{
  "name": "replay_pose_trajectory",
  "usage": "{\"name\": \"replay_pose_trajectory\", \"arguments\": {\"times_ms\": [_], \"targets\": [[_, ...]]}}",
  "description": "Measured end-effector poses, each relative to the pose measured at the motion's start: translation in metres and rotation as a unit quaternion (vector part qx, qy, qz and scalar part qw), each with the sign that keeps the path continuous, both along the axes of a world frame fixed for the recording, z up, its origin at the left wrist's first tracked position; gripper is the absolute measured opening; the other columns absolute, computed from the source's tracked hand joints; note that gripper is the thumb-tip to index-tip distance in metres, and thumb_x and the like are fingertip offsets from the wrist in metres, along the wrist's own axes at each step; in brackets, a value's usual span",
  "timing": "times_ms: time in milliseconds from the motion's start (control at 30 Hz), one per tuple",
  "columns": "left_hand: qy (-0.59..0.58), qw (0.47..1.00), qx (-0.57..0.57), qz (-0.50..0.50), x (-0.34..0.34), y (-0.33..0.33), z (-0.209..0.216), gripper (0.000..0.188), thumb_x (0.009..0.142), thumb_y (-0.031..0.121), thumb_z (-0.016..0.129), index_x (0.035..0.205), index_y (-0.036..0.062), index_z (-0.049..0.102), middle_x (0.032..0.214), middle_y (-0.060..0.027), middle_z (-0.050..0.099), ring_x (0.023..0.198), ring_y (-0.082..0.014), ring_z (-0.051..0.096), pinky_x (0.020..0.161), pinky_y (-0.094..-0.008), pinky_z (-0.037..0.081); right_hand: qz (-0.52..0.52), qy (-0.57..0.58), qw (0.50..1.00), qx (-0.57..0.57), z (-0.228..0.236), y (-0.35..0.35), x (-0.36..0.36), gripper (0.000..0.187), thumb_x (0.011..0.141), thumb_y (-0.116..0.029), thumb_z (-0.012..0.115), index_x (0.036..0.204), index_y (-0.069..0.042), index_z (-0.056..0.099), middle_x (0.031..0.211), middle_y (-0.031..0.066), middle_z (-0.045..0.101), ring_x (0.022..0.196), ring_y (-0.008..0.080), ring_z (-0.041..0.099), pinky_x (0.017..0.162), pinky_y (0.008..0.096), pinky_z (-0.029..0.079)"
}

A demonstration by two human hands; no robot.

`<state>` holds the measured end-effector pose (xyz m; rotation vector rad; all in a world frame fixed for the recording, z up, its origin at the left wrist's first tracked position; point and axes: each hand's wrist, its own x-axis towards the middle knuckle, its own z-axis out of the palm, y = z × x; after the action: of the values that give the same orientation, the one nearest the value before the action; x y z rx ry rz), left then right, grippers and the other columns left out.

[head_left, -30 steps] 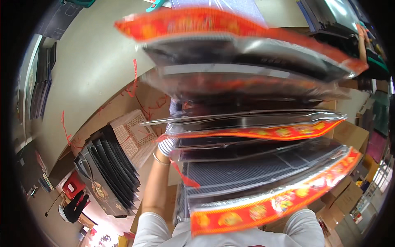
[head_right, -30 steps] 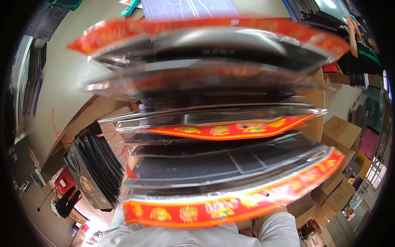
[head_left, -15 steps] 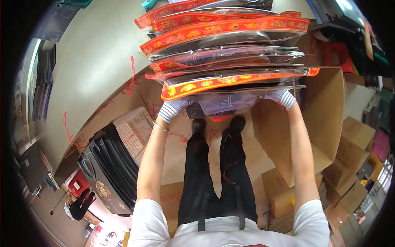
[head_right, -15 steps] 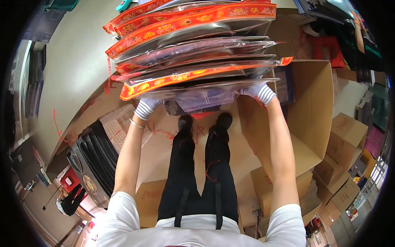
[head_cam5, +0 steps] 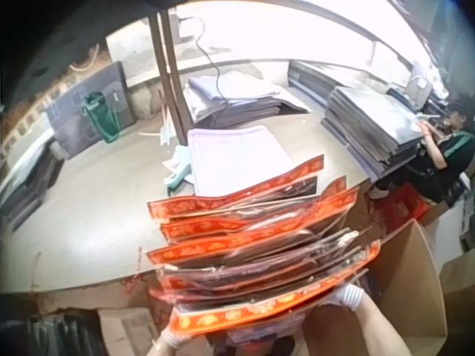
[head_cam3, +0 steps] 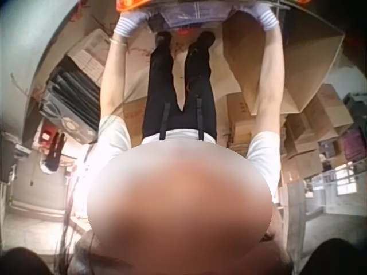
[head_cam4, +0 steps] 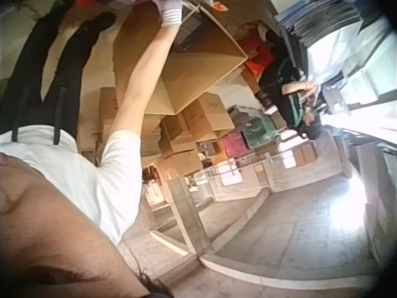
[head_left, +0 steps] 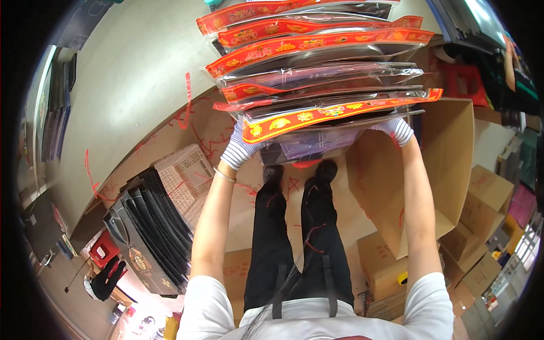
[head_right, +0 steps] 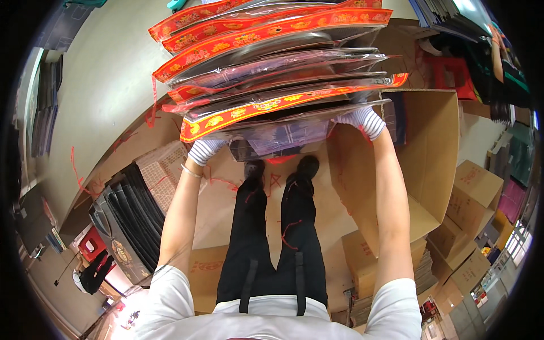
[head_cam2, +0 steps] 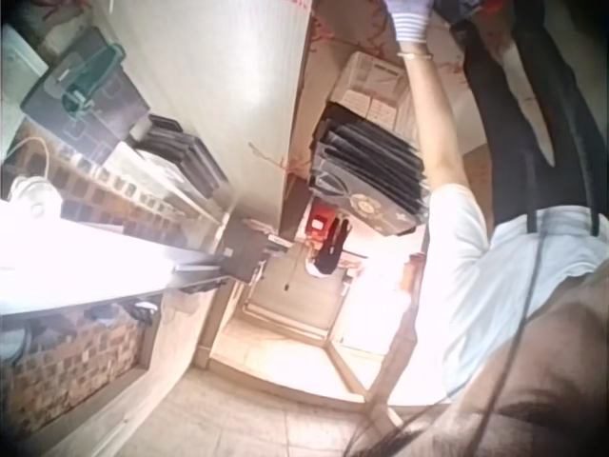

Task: The person places flat printed items into clear plastic bags and seals them. They stack the packaged items and place them into a cardboard box. The person repeats this process with different printed items, handling them one at a time.

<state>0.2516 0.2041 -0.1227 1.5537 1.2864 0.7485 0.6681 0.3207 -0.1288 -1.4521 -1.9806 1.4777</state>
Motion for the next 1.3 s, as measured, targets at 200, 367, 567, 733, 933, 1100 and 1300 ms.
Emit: {"name": "replay_pose_trajectory", "arguments": {"times_ms": [200, 367, 567, 733, 933, 1100, 1300], "targets": [[-0.213, 0.97, -0.108, 0.051, 0.0, -0.007, 0.015, 0.045, 0.089, 0.033, 0.044, 0.125, 0.0059, 0.038, 0.125, -0.0117, 0.047, 0.11, -0.0217, 0.049, 0.092, -0.0348, 0.043, -0.037, 0.022, 0.999, 0.026, 0.032, 0.013, -0.004, 0.062, 0.061, -0.016, 0.078, 0.115, -0.005, 0.05, 0.111, 0.0104, 0.055, 0.102, 0.0241, 0.051, 0.088, 0.0341, 0.043], [-0.471, 0.865, -0.166, 0.054, 0.008, 0.0, 0.024, 0.04, 0.089, 0.022, 0.047, 0.124, 0.0026, 0.041, 0.125, -0.0136, 0.048, 0.11, -0.0251, 0.05, 0.093, -0.0373, 0.043, -0.066, -0.031, 0.995, 0.072, 0.088, -0.02, 0.007, 0.058, 0.062, -0.015, 0.076, 0.113, -0.004, 0.05, 0.108, 0.0114, 0.055, 0.1, 0.0254, 0.051, 0.086, 0.0344, 0.043], [-0.204, 0.94, -0.221, 0.159, 0.015, 0.006, 0.042, 0.042, 0.083, 0.017, 0.055, 0.119, 0.0006, 0.042, 0.12, -0.0128, 0.049, 0.105, -0.0212, 0.049, 0.09, -0.0348, 0.042, -0.089, -0.053, 0.99, 0.092, 0.101, -0.037, 0.014, 0.054, 0.064, -0.013, 0.073, 0.111, -0.004, 0.049, 0.104, 0.0125, 0.054, 0.097, 0.027, 0.051, 0.084, 0.0347, 0.043], [-0.149, 0.959, -0.171, 0.167, 0.013, -0.014, 0.038, 0.039, 0.083, 0.018, 0.055, 0.117, 0.001, 0.044, 0.117, -0.0123, 0.05, 0.102, -0.0209, 0.05, 0.088, -0.0347, 0.043, -0.07, -0.045, 0.991, 0.104, 0.087, -0.02, 0.002, 0.05, 0.065, -0.011, 0.071, 0.109, -0.004, 0.049, 0.101, 0.0134, 0.054, 0.095, 0.0283, 0.051, 0.083, 0.0349, 0.043], [-0.087, 0.974, -0.145, 0.15, 0.022, -0.029, 0.046, 0.037, 0.084, 0.02, 0.056, 0.114, 0.0015, 0.046, 0.114, -0.0117, 0.052, 0.099, -0.0206, 0.051, 0.085, -0.0345, 0.044, -0.116, -0.028, 0.987, 0.11, 0.083, -0.02, 0.015, 0.046, 0.066, -0.01, 0.068, 0.107, -0.003, 0.048, 0.098, 0.0146, 0.053, 0.093, 0.0298, 0.052, 0.081, 0.0352, 0.043], [-0.064, 0.975, -0.126, 0.171, 0.016, -0.011, 0.043, 0.035, 0.084, 0.021, 0.057, 0.112, 0.0019, 0.048, 0.111, -0.0112, 0.053, 0.096, -0.0203, 0.051, 0.082, -0.0344, 0.044, -0.128, 0.043, 0.978, 0.159, 0.078, -0.012, -0.002, 0.042, 0.067, -0.008, 0.066, 0.105, -0.003, 0.048, 0.094, 0.0155, 0.053, 0.091, 0.0312, 0.052, 0.08, 0.0354, 0.044], [-0.009, 0.984, -0.078, 0.163, 0.045, -0.001, 0.077, 0.033, 0.084, 0.023, 0.057, 0.109, 0.0024, 0.05, 0.107, -0.0106, 0.054, 0.093, -0.02, 0.052, 0.079, -0.0342, 0.045, -0.264, 0.102, 0.901, 0.328, 0.074, -0.053, 0.008, 0.038, 0.07, -0.005, 0.061, 0.104, -0.003, 0.047, 0.092, 0.0161, 0.053, 0.089, 0.0323, 0.052, 0.078, 0.0358, 0.043]]}}
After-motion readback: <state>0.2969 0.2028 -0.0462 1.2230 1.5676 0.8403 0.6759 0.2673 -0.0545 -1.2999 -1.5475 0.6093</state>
